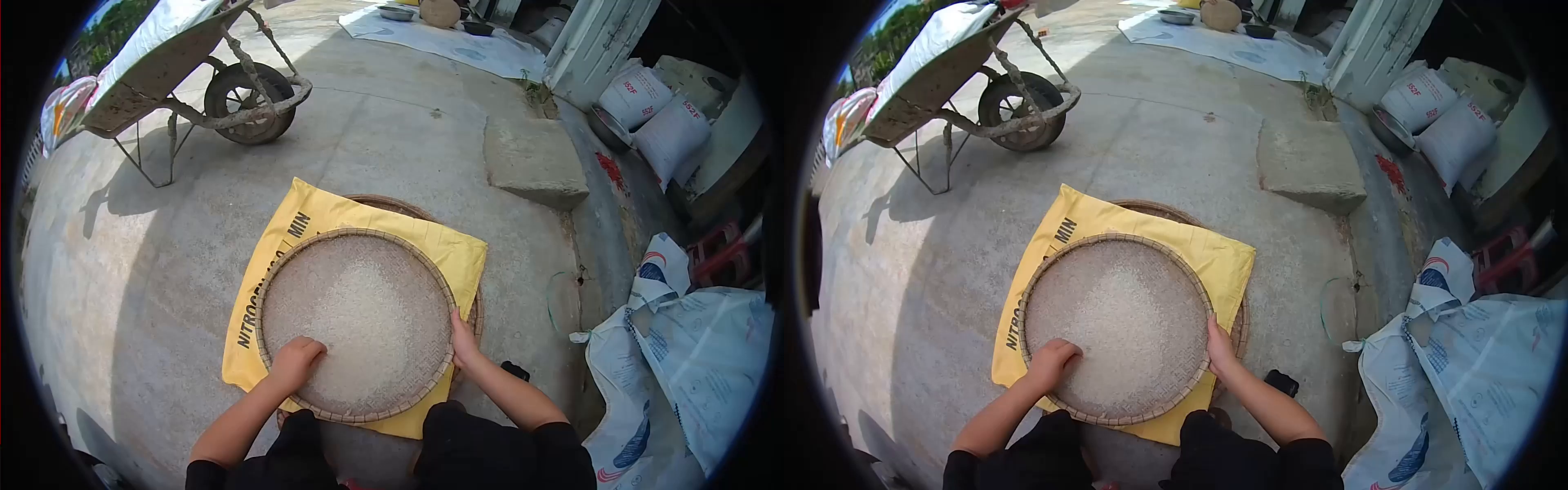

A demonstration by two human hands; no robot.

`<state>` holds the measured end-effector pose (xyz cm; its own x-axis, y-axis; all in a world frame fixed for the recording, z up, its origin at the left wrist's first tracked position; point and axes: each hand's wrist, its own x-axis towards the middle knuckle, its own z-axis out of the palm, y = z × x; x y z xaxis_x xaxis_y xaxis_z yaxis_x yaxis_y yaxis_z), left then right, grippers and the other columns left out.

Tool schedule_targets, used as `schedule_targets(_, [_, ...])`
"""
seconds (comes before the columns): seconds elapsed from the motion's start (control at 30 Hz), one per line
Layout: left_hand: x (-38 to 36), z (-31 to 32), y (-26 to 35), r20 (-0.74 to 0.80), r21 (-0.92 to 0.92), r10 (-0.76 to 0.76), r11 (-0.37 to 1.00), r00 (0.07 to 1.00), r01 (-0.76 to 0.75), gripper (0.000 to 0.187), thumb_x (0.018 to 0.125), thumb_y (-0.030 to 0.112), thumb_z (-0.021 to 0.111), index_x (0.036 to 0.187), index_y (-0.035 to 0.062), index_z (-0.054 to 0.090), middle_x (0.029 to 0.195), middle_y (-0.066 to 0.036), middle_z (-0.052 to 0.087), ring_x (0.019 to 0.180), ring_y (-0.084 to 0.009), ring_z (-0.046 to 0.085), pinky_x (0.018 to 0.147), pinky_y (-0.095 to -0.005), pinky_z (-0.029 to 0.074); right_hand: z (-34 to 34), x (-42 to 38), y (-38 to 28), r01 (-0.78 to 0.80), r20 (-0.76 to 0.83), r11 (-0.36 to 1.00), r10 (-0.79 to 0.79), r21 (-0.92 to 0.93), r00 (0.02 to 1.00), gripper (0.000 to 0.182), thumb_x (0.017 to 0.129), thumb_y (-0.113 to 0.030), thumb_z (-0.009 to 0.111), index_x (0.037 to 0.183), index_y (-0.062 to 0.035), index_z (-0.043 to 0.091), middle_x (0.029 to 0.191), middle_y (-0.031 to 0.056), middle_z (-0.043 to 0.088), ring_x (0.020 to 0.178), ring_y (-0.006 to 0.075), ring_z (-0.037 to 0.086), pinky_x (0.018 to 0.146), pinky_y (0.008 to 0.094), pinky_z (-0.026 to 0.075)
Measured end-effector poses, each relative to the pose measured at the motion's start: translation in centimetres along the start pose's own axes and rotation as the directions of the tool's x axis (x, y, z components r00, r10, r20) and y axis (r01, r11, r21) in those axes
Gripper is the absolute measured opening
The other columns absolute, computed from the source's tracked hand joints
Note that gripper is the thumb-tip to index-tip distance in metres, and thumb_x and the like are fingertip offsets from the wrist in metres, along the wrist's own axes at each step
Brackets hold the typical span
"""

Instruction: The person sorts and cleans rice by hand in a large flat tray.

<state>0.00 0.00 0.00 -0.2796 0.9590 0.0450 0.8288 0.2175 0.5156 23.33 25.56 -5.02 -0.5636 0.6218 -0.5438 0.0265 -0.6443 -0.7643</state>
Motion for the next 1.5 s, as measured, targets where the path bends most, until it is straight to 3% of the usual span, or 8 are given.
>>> schedule_targets(0.23, [-1.2, -0.5, -1.8, -0.304, -0.317, -0.294, 0.928, 0.906, 0.195, 0.006, 0.077, 0.005, 0.064, 0.082, 0.0025, 0.06, 0.075, -0.011, 0.062, 0.069, -0.0254, 0.06, 0.063, -0.0328, 0.047, -3.6, 0.2, -0.5, 0.033, -0.083, 0.999, -0.034, -0.014, 0.996, 0.061, 0.095, -0.046, 0.035, 0.127, 0.0054, 0.039, 0.124, 0.016, 0.049, 0.11, 0.0243, 0.05, 0.093, 0.0359, 0.041])
schedule_targets(0.33, [-3.1, 1.5, -7.5, -0.243, -0.729, -0.67, 0.603, 0.702, 0.324, 0.008, 0.077, 0.001, 0.063, 0.084, -0.0022, 0.06, 0.072, -0.008, 0.061, 0.065, -0.0153, 0.059, 0.062, -0.028, 0.047, -3.1, 0.2, -0.6, 0.057, -0.082, 0.998, -0.057, -0.006, 0.995, 0.06, 0.095, -0.045, 0.035, 0.127, 0.0055, 0.039, 0.124, 0.0165, 0.049, 0.109, 0.0252, 0.051, 0.093, 0.0364, 0.041])
schedule_targets(0.47, [-5.3, 1.9, -11.9, -0.321, -0.389, -0.554, 0.816, 0.768, 0.427, 0.016, 0.074, 0.0, 0.065, 0.089, -0.0019, 0.06, 0.078, -0.01, 0.061, 0.066, -0.0176, 0.059, 0.063, -0.0289, 0.047, -1.1, 0.2, -0.1, 0.081, -0.084, 0.996, -0.078, 0.041, 0.993, 0.061, 0.095, -0.045, 0.034, 0.127, 0.0054, 0.039, 0.124, 0.0171, 0.049, 0.109, 0.0263, 0.051, 0.094, 0.0371, 0.041])
schedule_targets(0.6, [-4.3, -0.1, -11.6, -0.36, -0.389, -0.594, 0.797, 0.72, 0.463, 0.017, 0.074, 0.001, 0.063, 0.091, -0.0006, 0.06, 0.084, -0.012, 0.06, 0.073, -0.0226, 0.059, 0.068, -0.0322, 0.047, -0.4, 0.3, 0.0, 0.081, -0.109, 0.996, -0.077, 0.031, 0.991, 0.06, 0.095, -0.045, 0.034, 0.128, 0.0054, 0.038, 0.124, 0.0171, 0.049, 0.11, 0.0264, 0.051, 0.094, 0.0374, 0.042])
schedule_targets(0.77, [-0.7, -3.4, -5.4, -0.5, 0.075, -0.111, 0.982, 0.859, 0.171, 0.022, 0.072, 0.001, 0.061, 0.094, 0.0016, 0.059, 0.091, -0.014, 0.057, 0.087, -0.0296, 0.055, 0.075, -0.0375, 0.045, -0.6, 0.5, -0.1, 0.085, -0.093, 0.995, -0.081, 0.046, 0.992, 0.059, 0.095, -0.045, 0.034, 0.129, 0.0041, 0.038, 0.124, 0.016, 0.049, 0.11, 0.0257, 0.051, 0.094, 0.037, 0.042])
schedule_targets(1.0, [2.2, 0.8, -2.2, -0.08, 0.231, 0.132, 0.967, 0.988, -0.11, 0.015, 0.074, 0.012, 0.057, 0.089, 0.0087, 0.058, 0.084, -0.007, 0.056, 0.086, -0.025, 0.054, 0.072, -0.0365, 0.044, -0.6, 0.6, 0.1, 0.112, -0.086, 0.993, -0.109, 0.024, 0.99, 0.059, 0.095, -0.044, 0.034, 0.129, 0.004, 0.038, 0.124, 0.0153, 0.049, 0.11, 0.0247, 0.05, 0.094, 0.0358, 0.041])
schedule_targets(1.23, [2.3, 1.7, -2.6, -0.083, 0.225, 0.112, 0.97, 0.99, -0.09, 0.008, 0.076, 0.014, 0.06, 0.081, 0.008, 0.058, 0.08, -0.007, 0.057, 0.08, -0.0256, 0.055, 0.068, -0.0376, 0.046, -1.2, 0.9, 0.1, 0.051, -0.001, 0.999, -0.051, -0.007, 0.999, 0.061, 0.095, -0.046, 0.03, 0.134, 0.0009, 0.03, 0.131, 0.0153, 0.042, 0.116, 0.0278, 0.045, 0.098, 0.0402, 0.039])
schedule_targets(1.5, [0.5, -1.7, -2.4, -0.348, -0.051, -0.05, 0.998, 0.936, 0.034, 0.009, 0.073, 0.005, 0.063, 0.081, 0.0047, 0.058, 0.076, -0.011, 0.056, 0.075, -0.0296, 0.056, 0.065, -0.0366, 0.046, -2.1, 1.1, 0.1, 0.065, -0.047, 0.998, -0.065, -0.007, 0.997, 0.062, 0.095, -0.047, 0.031, 0.132, 0.0022, 0.033, 0.13, 0.016, 0.044, 0.116, 0.0279, 0.046, 0.097, 0.0398, 0.039])
